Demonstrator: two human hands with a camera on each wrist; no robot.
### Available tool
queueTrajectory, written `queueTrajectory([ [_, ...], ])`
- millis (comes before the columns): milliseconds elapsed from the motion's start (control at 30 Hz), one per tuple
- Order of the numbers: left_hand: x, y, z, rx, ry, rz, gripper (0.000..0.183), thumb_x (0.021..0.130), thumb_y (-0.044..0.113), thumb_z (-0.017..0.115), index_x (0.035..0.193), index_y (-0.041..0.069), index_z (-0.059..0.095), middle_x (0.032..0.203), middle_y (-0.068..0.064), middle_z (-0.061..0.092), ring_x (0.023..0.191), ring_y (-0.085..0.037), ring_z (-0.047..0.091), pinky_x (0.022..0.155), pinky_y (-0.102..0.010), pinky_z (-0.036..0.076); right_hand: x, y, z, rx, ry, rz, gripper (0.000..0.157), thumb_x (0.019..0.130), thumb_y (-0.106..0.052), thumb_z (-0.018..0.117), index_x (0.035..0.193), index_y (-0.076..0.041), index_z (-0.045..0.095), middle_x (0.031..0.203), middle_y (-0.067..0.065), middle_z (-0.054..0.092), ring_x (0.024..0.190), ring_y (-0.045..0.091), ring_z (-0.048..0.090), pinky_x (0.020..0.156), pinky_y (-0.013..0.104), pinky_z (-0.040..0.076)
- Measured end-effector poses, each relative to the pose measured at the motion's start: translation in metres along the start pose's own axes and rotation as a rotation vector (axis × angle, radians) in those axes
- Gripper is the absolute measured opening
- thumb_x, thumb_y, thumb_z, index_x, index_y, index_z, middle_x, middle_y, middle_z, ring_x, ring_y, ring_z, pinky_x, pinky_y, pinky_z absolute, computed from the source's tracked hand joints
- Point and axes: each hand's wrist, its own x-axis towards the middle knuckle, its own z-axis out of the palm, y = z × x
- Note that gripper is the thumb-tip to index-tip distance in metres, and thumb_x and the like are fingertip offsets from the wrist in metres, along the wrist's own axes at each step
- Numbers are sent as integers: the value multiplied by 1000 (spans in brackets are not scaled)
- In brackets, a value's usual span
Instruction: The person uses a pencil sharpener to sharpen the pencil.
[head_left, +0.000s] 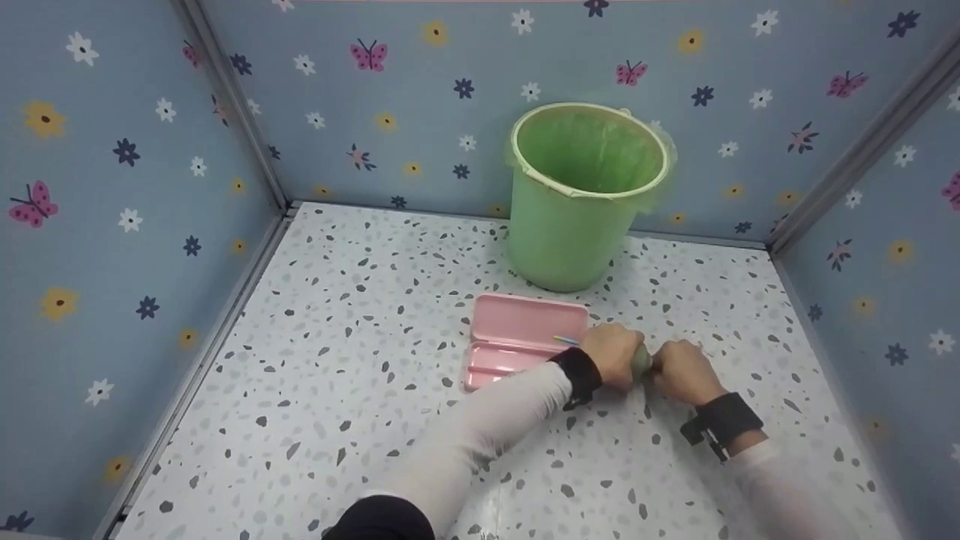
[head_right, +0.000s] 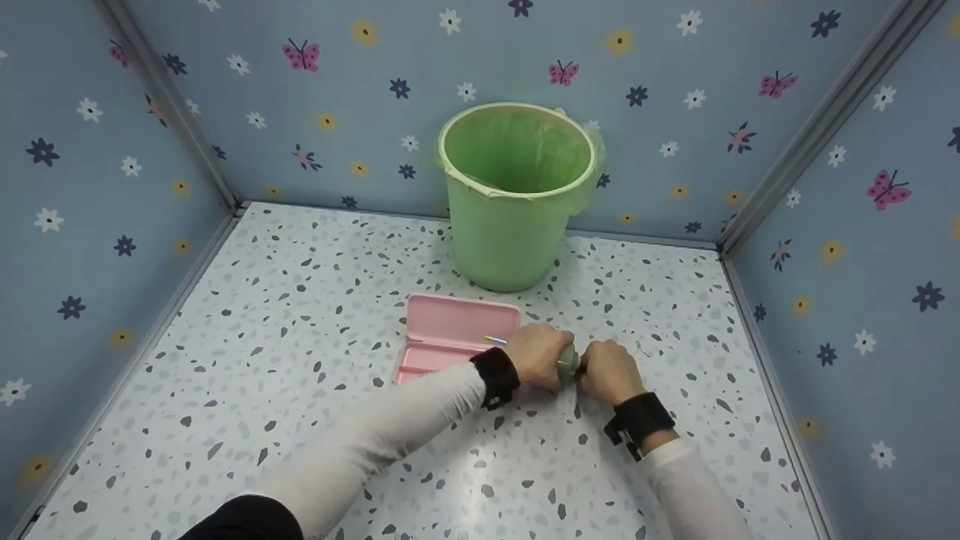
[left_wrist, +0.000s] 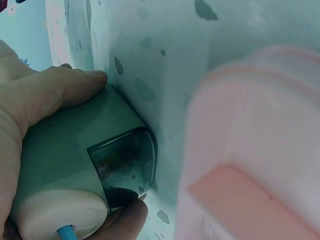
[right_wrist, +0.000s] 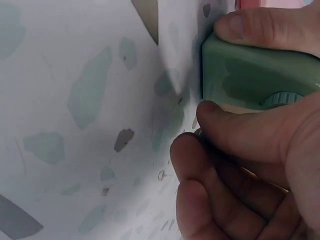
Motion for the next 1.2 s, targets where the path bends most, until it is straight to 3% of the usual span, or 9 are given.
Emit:
queueTrajectory([
  [233,-2,1,-1,10,34,10,35,78,32,90,109,24,77,93,3,77,78,-15,67,72,-33,61,-8,-1,2,21,-31,-15,12,82,2,76,77,-6,83,59,1,69,53,16,54,53,31,43],
  [633,-4,2,-3,-26,11,2,35,80,33,90,111,25,77,95,3,78,83,-15,70,74,-33,61,-20,-11,-2,-27,-44,-62,17,80,6,77,76,-9,81,61,-2,66,55,14,49,53,29,37],
  [933,-2,-1,-2,-33,-1,-3,29,84,31,87,111,25,77,95,3,76,82,-16,69,73,-33,60,-27,-16,-11,-46,-18,-166,23,86,-4,81,68,-16,78,56,-8,62,52,8,45,52,27,38],
  [1200,-1,-1,-2,19,17,23,27,86,33,85,110,22,78,96,2,78,82,-16,71,75,-34,63,-31,-21,-25,-61,12,-243,32,75,8,73,58,-19,68,57,-13,56,54,4,38,54,24,33],
])
